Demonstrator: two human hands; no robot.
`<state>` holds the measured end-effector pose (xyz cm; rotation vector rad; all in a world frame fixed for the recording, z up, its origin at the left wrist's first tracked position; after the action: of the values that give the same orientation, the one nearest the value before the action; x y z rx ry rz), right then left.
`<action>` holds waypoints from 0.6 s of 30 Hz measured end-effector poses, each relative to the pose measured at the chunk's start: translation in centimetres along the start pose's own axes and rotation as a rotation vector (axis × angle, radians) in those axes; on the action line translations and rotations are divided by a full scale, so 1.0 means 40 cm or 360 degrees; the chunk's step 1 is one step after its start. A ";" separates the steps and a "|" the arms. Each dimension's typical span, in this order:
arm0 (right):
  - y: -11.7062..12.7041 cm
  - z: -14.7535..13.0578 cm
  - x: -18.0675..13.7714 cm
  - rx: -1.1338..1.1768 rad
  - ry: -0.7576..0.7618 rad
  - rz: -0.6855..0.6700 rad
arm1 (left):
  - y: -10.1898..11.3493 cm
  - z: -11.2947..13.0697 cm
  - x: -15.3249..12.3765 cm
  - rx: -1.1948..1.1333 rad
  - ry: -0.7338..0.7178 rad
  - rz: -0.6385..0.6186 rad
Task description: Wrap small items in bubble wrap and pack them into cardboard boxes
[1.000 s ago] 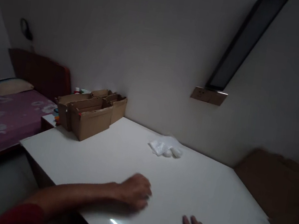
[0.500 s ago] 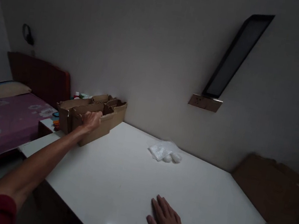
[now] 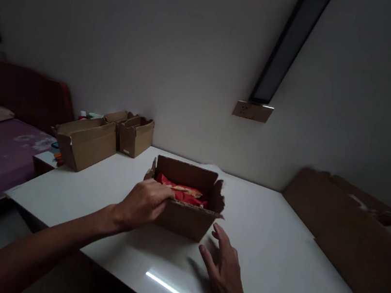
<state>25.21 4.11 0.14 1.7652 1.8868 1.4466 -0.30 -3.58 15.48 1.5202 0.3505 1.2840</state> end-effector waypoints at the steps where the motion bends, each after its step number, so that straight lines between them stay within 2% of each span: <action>1: 0.007 -0.002 -0.001 0.0019 -0.0010 -0.0003 | -0.001 0.025 -0.006 -0.0029 -0.0054 0.0046; 2: 0.014 -0.004 -0.002 0.0032 -0.0024 -0.0007 | 0.003 0.043 -0.015 -0.0038 -0.0098 0.0137; 4: 0.024 -0.006 -0.006 0.0053 -0.0062 0.0001 | 0.020 0.056 -0.044 -0.0016 -0.0127 0.0442; 6: 0.030 -0.007 -0.009 0.0068 -0.0095 0.0012 | 0.025 0.035 -0.087 -0.0020 -0.0045 0.0778; 8: 0.027 -0.011 -0.009 0.0078 -0.0103 -0.0007 | -0.003 -0.017 -0.135 -0.0117 0.0156 0.0966; 10: 0.019 -0.019 -0.008 0.0098 -0.0094 -0.0075 | -0.065 -0.085 -0.174 -0.0310 0.0419 0.0929; 14: -0.005 -0.037 -0.003 0.0182 -0.0080 -0.0288 | -0.207 -0.190 -0.217 -0.0780 0.0827 0.0550; 16: -0.018 -0.041 -0.006 0.0202 -0.0045 -0.0389 | -0.239 -0.215 -0.224 -0.0933 0.0937 0.0493; 18: -0.032 -0.040 -0.011 0.0196 0.0013 -0.0465 | -0.243 -0.227 -0.224 -0.1020 0.0991 0.0543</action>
<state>23.36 3.15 -0.19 1.4526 2.1710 1.2585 -7.59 -1.87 1.29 0.6298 0.0455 1.9082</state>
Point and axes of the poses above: each hand's wrist, its own x-axis towards the middle knuckle, its own y-axis out of the back of the hand, z = x × y, the point moved 5 cm from there along x, towards the middle knuckle, and after that the axes turned 7 degrees about -y, right-handed, at the moved point
